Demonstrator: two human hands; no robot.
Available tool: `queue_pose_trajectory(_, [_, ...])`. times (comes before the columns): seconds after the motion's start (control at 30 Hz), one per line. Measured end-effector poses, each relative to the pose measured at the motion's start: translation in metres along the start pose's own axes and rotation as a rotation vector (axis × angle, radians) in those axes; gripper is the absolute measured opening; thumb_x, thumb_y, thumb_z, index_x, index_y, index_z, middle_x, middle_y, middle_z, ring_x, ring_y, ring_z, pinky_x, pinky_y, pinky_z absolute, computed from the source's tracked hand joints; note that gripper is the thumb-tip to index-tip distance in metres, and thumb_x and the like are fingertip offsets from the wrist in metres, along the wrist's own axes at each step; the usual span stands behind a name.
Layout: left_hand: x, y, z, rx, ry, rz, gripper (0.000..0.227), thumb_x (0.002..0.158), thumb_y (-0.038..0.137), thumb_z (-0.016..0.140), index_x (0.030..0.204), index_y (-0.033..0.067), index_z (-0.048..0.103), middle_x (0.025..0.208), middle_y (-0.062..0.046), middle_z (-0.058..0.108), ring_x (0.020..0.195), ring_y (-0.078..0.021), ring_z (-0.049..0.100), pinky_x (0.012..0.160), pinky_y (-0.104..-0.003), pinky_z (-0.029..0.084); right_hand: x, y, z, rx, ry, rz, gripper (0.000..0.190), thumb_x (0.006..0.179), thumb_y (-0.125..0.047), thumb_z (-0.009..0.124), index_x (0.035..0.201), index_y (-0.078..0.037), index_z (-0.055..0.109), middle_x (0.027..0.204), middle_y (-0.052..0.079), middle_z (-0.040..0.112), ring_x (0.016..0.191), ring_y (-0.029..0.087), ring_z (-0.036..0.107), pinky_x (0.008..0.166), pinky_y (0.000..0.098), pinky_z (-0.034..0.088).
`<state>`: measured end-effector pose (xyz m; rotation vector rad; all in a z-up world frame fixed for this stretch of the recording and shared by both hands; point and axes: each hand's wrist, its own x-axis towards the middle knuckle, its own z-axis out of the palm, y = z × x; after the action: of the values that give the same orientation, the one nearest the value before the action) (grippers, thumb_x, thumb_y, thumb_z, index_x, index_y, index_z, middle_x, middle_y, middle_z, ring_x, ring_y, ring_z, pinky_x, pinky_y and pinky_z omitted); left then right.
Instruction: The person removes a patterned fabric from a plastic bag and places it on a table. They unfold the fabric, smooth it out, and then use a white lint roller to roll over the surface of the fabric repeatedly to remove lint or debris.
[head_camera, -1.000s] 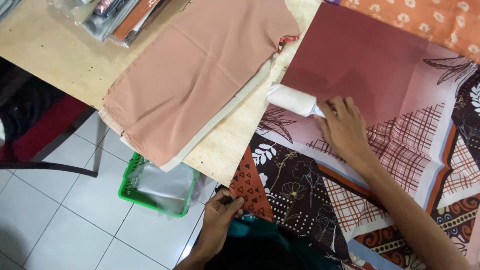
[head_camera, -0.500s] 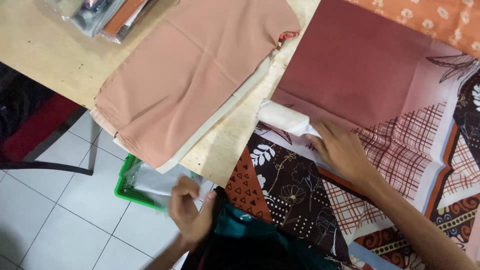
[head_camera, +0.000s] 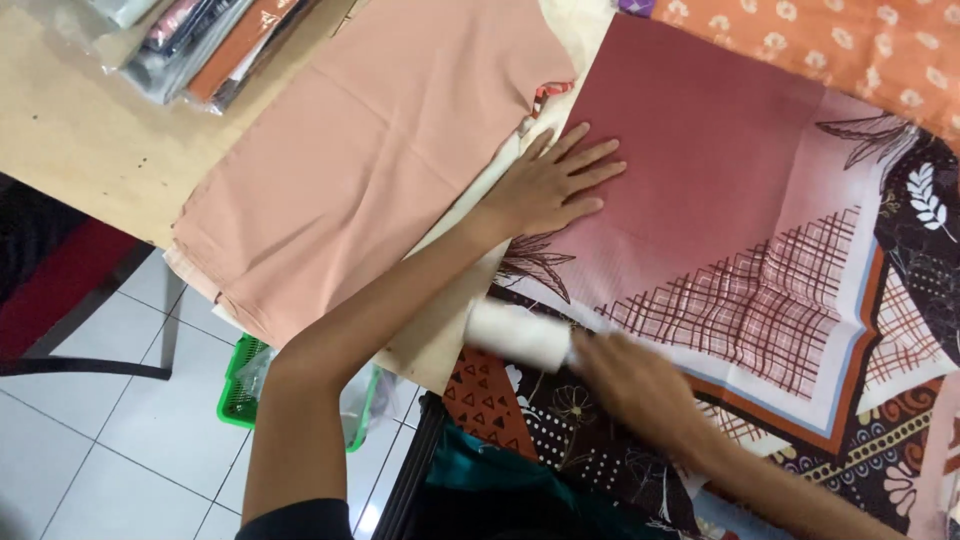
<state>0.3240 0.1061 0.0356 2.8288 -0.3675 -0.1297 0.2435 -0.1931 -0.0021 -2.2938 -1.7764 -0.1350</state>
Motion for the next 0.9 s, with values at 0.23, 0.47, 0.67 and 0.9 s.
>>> queue_pose_trajectory(0.23, [0.001,-0.012,0.022,0.154,0.331,0.145,0.056,0.112,0.056,0.038,0.163,0.0348,0.029,0.171,0.01,0.024,0.159,-0.0243,0.015,0.128,-0.052,0.014,-0.03,-0.064,-0.038,0.258,-0.334,-0.079,0.047,0.091,-0.018,0.071,0.133,-0.006,0.052,0.098,0.011,0.069,0.077,0.026,0.067,0.059,0.0398,0.061])
queue_pose_trajectory(0.47, [-0.009,-0.002,-0.001,-0.012,0.212,0.165,0.06,0.112,0.059,0.007,0.167,0.0338,0.004,0.175,0.002,0.003,0.163,-0.0285,0.003,0.131,-0.06,0.002,0.011,0.002,-0.07,-0.089,0.043,0.2,0.037,0.102,-0.028,0.054,0.126,0.0,0.063,0.104,0.013,0.071,0.077,0.025,0.07,0.055,0.0377,0.06])
queue_pose_trajectory(0.67, [-0.011,-0.002,0.035,0.176,0.373,0.169,0.06,0.111,0.062,0.044,0.164,0.0374,0.03,0.172,0.009,0.023,0.161,-0.0231,0.015,0.131,-0.044,0.008,-0.041,-0.018,-0.01,-0.129,-0.105,0.11,0.038,0.099,-0.03,0.061,0.129,-0.008,0.059,0.088,0.005,0.07,0.064,0.016,0.065,0.046,0.0308,0.057])
queue_pose_trajectory(0.9, [-0.008,0.005,0.029,0.223,0.329,0.173,0.059,0.113,0.059,0.041,0.166,0.0355,0.025,0.173,0.007,0.018,0.161,-0.0214,0.01,0.131,-0.043,0.006,-0.054,-0.041,-0.045,0.133,-0.304,-0.094,0.043,0.101,-0.034,0.061,0.135,-0.01,0.053,0.091,0.003,0.064,0.068,0.019,0.061,0.052,0.035,0.055])
